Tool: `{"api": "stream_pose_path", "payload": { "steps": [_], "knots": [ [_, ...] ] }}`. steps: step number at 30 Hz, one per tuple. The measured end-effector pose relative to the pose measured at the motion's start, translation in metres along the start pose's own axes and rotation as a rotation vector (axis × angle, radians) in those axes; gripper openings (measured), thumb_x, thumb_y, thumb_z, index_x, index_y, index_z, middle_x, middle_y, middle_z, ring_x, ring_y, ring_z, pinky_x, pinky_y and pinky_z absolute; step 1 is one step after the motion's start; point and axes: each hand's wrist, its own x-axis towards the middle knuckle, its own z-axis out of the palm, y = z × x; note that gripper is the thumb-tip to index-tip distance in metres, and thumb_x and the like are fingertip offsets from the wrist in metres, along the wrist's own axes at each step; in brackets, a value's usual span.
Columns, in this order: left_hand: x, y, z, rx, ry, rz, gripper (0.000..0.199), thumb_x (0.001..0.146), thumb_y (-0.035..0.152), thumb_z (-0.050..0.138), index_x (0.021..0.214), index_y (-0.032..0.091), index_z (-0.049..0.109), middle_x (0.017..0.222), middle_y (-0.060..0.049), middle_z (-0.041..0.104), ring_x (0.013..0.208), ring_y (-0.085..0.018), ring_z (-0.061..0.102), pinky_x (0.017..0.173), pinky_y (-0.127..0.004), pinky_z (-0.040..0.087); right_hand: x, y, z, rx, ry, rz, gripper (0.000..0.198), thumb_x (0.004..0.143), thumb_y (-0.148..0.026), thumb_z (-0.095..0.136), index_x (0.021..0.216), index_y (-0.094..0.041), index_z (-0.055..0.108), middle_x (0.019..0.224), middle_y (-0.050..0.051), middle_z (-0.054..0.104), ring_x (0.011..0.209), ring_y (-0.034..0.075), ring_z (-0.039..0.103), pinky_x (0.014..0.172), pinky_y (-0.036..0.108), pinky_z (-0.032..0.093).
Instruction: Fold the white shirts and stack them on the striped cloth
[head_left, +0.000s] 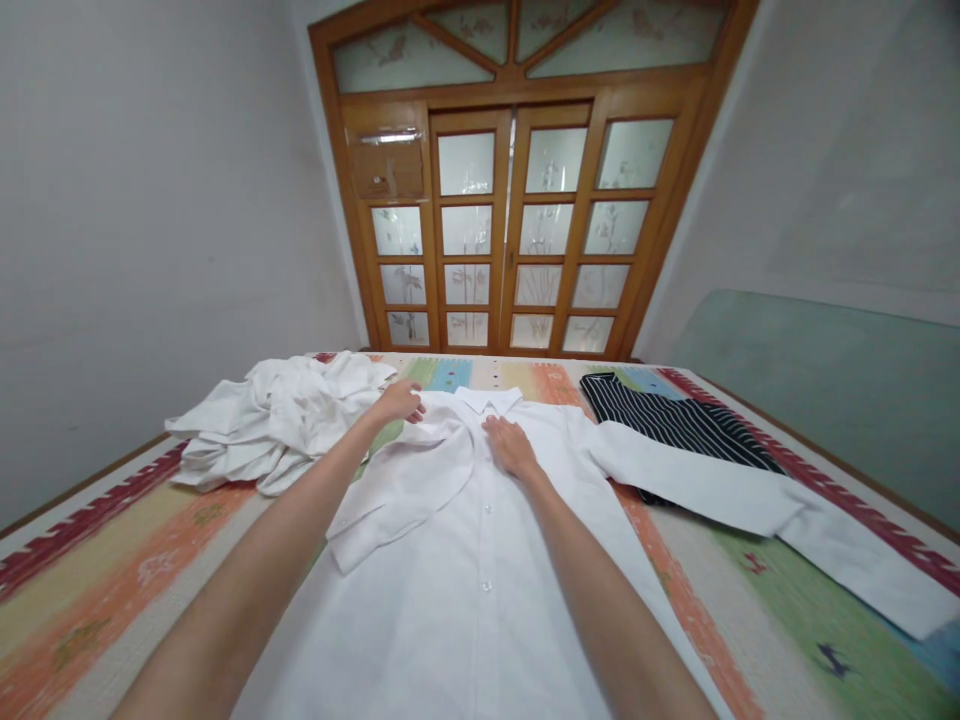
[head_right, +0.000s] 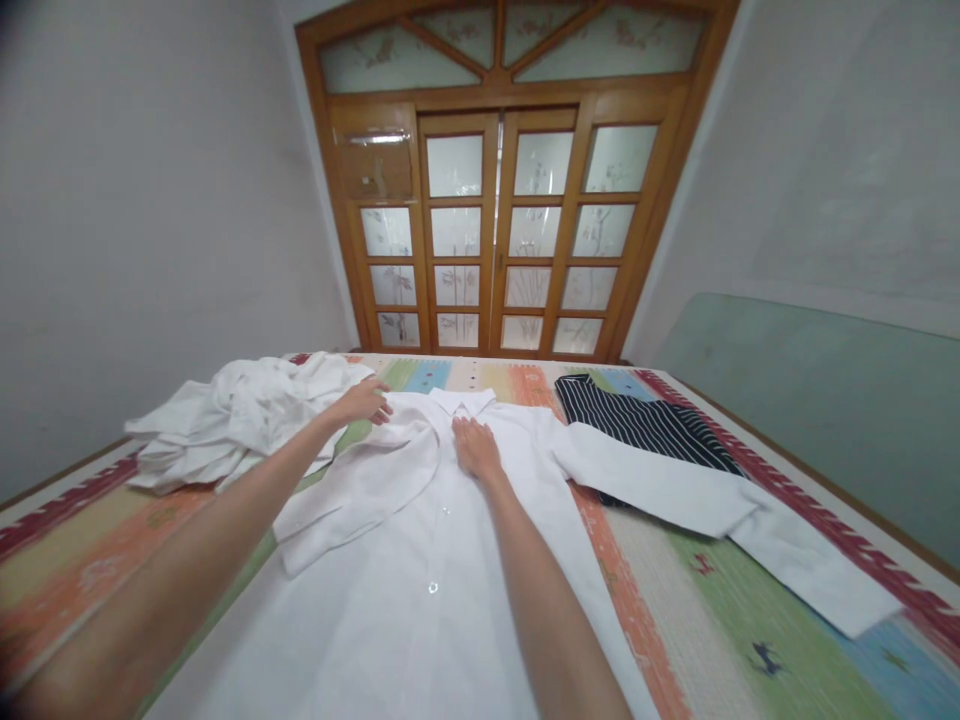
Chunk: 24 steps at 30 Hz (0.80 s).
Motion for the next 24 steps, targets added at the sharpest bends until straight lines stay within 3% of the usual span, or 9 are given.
{"api": "stream_pose_path", "payload": {
  "steps": [3,5,8,11,14,16,19,21,24],
  "knots": [
    [0.003,-0.03,0.01,0.341,0.208,0.107,0.042,0.069,0.007,0.052,0.109,0.01,0.063,0.1,-0.014,0.073,0.097,-0.025,0.068,0.09,-0.035,0.051,0.003,0.003,-0.001,0.112,0.055,-0.002,0.056,0.104,-0.032,0.011,0.124,-0.019,0.062,0.133,0.008,0.061,0.131,0.019,0.047,0.11,0.037,0.028],
    [0.003,-0.05,0.017,0.425,0.189,0.19,0.04,0.07,0.008,0.051,0.107,0.012,0.066,0.108,-0.012,0.072,0.105,-0.024,0.065,0.095,-0.034,0.048,0.004,0.004,-0.001,0.133,0.079,-0.046,0.054,0.105,-0.036,0.016,0.112,-0.021,0.067,0.124,0.008,0.067,0.12,0.018,0.055,0.105,0.033,0.032],
    [-0.002,-0.072,0.03,0.466,0.133,0.309,0.042,0.071,0.015,0.055,0.111,0.014,0.067,0.119,-0.01,0.069,0.114,-0.025,0.061,0.103,-0.035,0.043,0.004,0.003,-0.002,0.123,0.107,-0.081,0.045,0.102,-0.043,0.03,0.108,-0.021,0.069,0.123,0.008,0.066,0.117,0.018,0.056,0.103,0.031,0.034],
    [-0.008,-0.083,0.042,0.483,0.148,0.363,0.044,0.071,0.021,0.059,0.114,0.017,0.067,0.126,-0.009,0.065,0.121,-0.027,0.055,0.108,-0.039,0.039,0.001,0.0,-0.004,0.142,0.164,-0.067,0.042,0.096,-0.052,0.043,0.096,-0.022,0.072,0.118,0.008,0.066,0.113,0.02,0.055,0.099,0.03,0.035],
    [-0.013,-0.089,0.05,0.465,0.177,0.399,0.043,0.073,0.022,0.059,0.116,0.021,0.066,0.136,-0.006,0.059,0.129,-0.027,0.048,0.11,-0.043,0.036,0.0,-0.004,-0.005,0.187,0.234,-0.081,0.04,0.087,-0.056,0.057,0.076,-0.02,0.07,0.096,0.007,0.066,0.097,0.02,0.056,0.089,0.03,0.039],
    [-0.014,-0.091,0.052,0.461,0.21,0.435,0.041,0.073,0.022,0.062,0.114,0.023,0.066,0.137,-0.005,0.058,0.132,-0.028,0.044,0.111,-0.047,0.035,0.001,-0.008,-0.006,0.267,0.189,-0.141,0.036,0.082,-0.051,0.065,0.065,-0.019,0.065,0.079,0.003,0.063,0.084,0.018,0.055,0.08,0.028,0.041],
    [-0.014,-0.092,0.051,0.452,0.283,0.476,0.034,0.07,0.018,0.066,0.104,0.023,0.07,0.128,-0.006,0.064,0.131,-0.027,0.045,0.111,-0.045,0.035,0.004,-0.012,-0.004,0.398,0.035,-0.219,0.023,0.074,-0.03,0.07,0.058,-0.019,0.059,0.063,-0.002,0.057,0.068,0.013,0.052,0.066,0.023,0.039],
    [-0.013,-0.092,0.048,0.438,0.291,0.469,0.028,0.072,0.013,0.064,0.097,0.023,0.072,0.119,-0.006,0.069,0.125,-0.024,0.051,0.11,-0.04,0.038,0.006,-0.014,-0.004,0.454,-0.017,-0.18,0.015,0.069,-0.018,0.066,0.056,-0.018,0.058,0.058,-0.004,0.056,0.062,0.012,0.051,0.061,0.022,0.037],
    [-0.013,-0.092,0.041,0.416,0.265,0.389,0.029,0.078,0.011,0.057,0.099,0.024,0.072,0.112,-0.004,0.072,0.113,-0.021,0.061,0.104,-0.034,0.043,0.009,-0.015,-0.008,0.605,-0.035,-0.023,0.014,0.068,-0.014,0.057,0.055,-0.018,0.055,0.053,-0.004,0.055,0.058,0.011,0.051,0.058,0.021,0.038]
  ]
}}
